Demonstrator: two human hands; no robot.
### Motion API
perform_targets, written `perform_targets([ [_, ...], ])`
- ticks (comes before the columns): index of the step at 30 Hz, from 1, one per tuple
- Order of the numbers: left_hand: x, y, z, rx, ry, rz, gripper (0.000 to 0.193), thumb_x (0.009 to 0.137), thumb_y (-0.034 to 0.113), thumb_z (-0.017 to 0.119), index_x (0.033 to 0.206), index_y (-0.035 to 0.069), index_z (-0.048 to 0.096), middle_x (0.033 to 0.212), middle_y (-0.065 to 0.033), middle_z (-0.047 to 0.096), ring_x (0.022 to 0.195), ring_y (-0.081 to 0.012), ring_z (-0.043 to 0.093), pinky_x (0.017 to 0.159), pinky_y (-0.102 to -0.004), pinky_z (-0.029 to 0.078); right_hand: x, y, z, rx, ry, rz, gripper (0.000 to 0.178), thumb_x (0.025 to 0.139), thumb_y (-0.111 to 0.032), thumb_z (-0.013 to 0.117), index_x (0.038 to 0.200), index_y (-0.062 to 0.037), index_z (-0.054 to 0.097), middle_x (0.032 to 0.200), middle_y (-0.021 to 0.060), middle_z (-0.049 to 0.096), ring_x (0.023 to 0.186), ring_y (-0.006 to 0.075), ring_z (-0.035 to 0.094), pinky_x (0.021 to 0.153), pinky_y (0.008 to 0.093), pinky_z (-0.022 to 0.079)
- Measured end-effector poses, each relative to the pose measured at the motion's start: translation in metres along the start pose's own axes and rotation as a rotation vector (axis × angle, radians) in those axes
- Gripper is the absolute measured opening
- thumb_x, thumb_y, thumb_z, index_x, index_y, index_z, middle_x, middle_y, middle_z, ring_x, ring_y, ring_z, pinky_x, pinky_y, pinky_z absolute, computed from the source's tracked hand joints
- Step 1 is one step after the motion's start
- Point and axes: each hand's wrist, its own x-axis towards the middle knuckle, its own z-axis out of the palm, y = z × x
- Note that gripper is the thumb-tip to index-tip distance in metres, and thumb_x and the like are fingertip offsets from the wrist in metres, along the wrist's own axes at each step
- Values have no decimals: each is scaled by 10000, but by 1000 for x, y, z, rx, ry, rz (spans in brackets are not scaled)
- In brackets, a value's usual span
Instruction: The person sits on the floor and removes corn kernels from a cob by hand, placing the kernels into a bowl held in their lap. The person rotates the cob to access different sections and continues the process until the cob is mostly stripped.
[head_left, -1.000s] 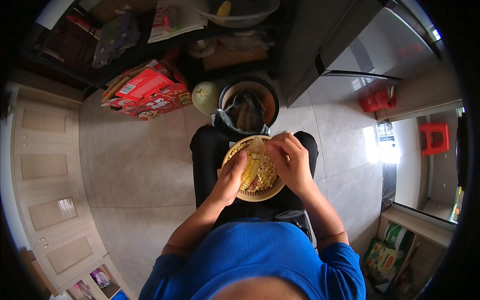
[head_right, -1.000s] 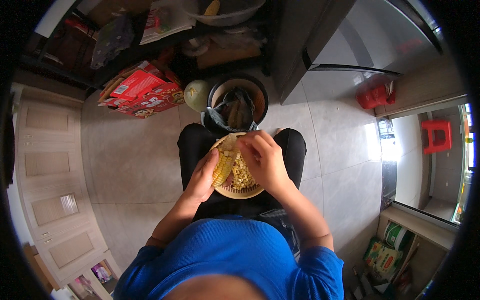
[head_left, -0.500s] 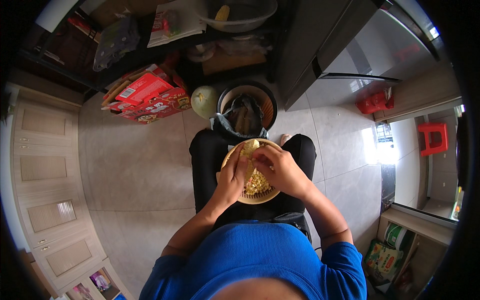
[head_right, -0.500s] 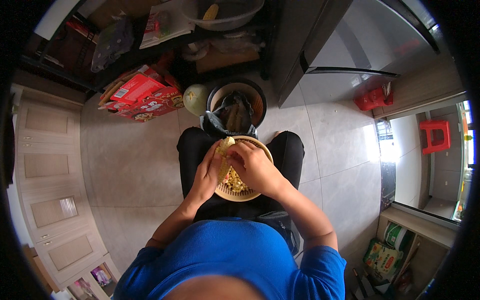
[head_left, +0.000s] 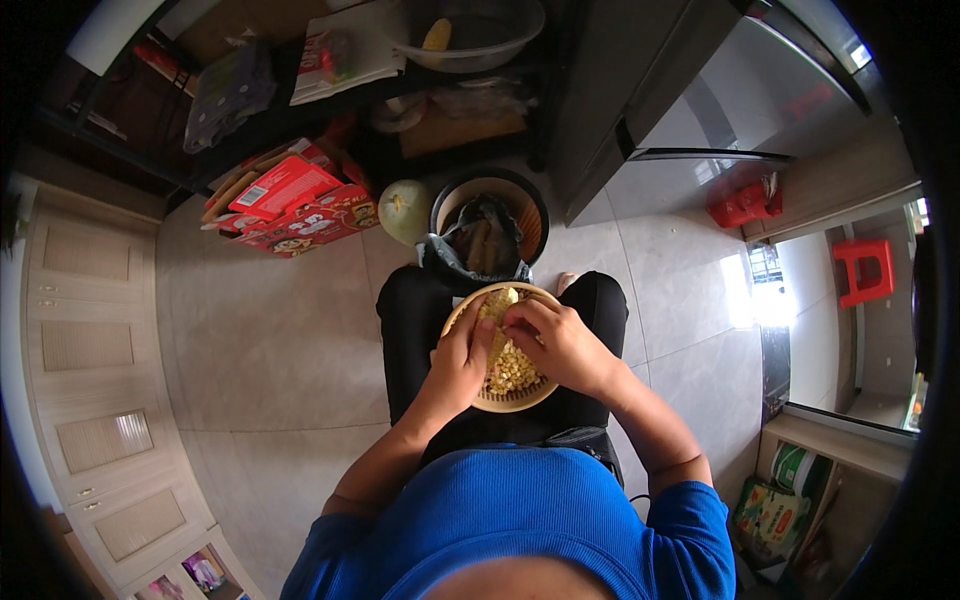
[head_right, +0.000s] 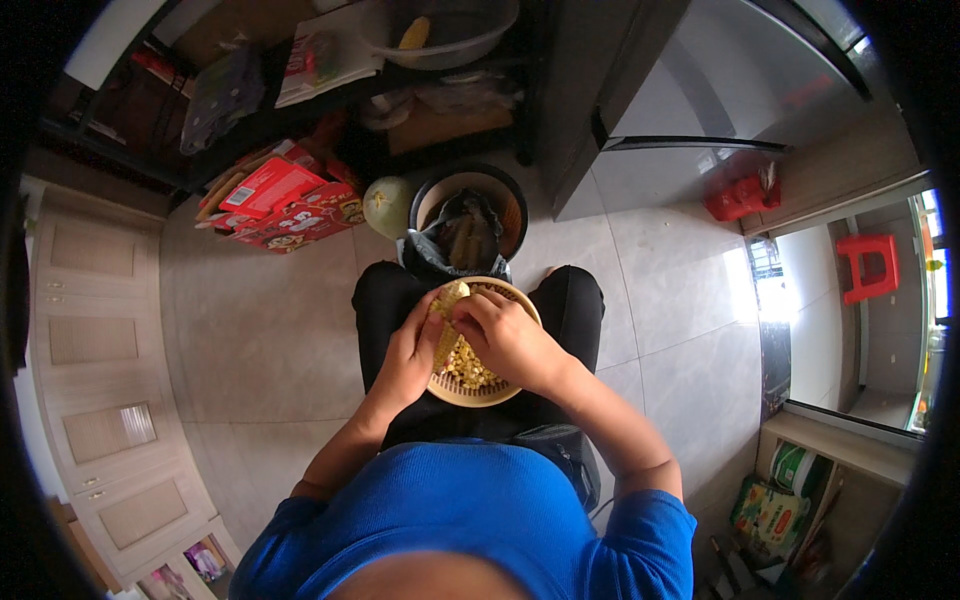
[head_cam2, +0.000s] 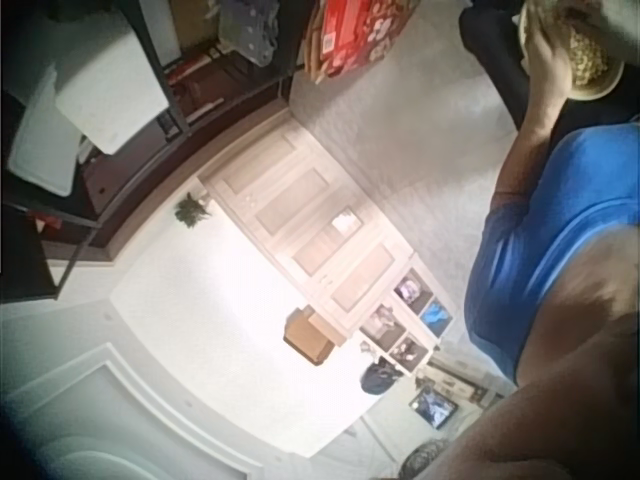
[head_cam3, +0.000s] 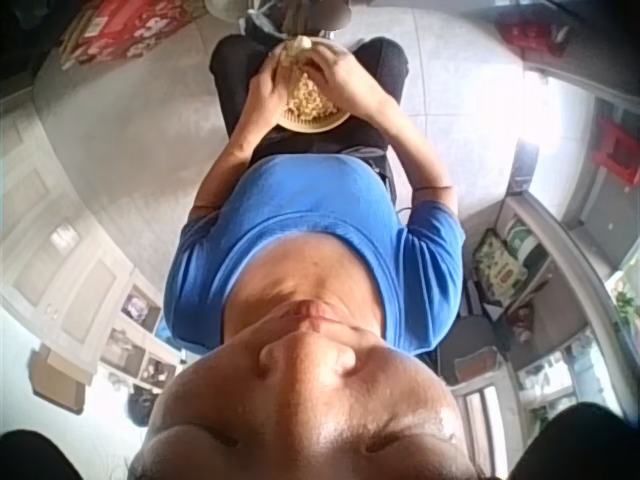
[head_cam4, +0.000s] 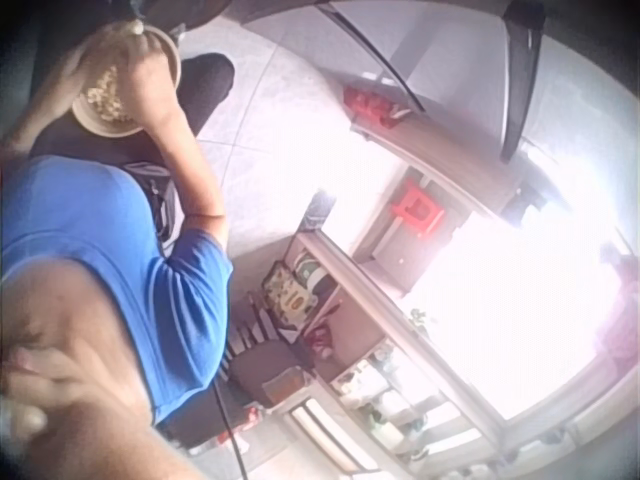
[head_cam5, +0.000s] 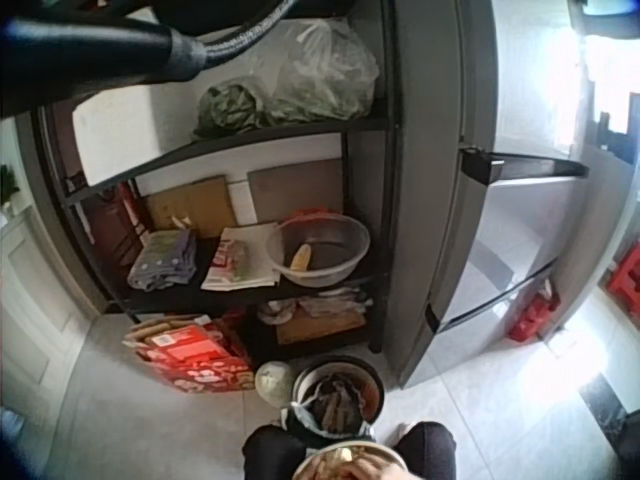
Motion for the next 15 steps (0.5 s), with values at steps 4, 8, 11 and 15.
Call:
perform_targets([
  [4,3,10,3,92,50,52,390,982,230,396,1282,-19,415,1084,-107,587,944,-134,545,832,-255,439,-6,1,20,-317,77,-122,150,806,12,520,945,69,531,898,171,522,880,343,518,769,392,471],
  [8,0,-8,3,-94,30,-82,393,981,235,402,1290,-7,416,1017,-69,583,847,-82,533,719,-212,457,-4,-3,14,-63,105,34,153,805,-20,564,949,31,552,874,184,556,849,359,555,745,390,476],
  [11,-1,-20,6,-100,30,-17,390,981,240,400,1288,0,420,959,-46,576,775,-62,530,644,-196,467,-7,2,13,-41,81,26,152,805,-29,575,950,15,557,863,193,571,837,363,570,729,380,482],
  [15,1,-27,2,-490,-48,-307,357,980,256,395,1230,9,462,940,-39,580,750,-76,565,607,-222,495,-7,10,11,-108,73,-95,152,810,-32,568,954,13,554,857,191,571,829,360,570,742,380,479],
])
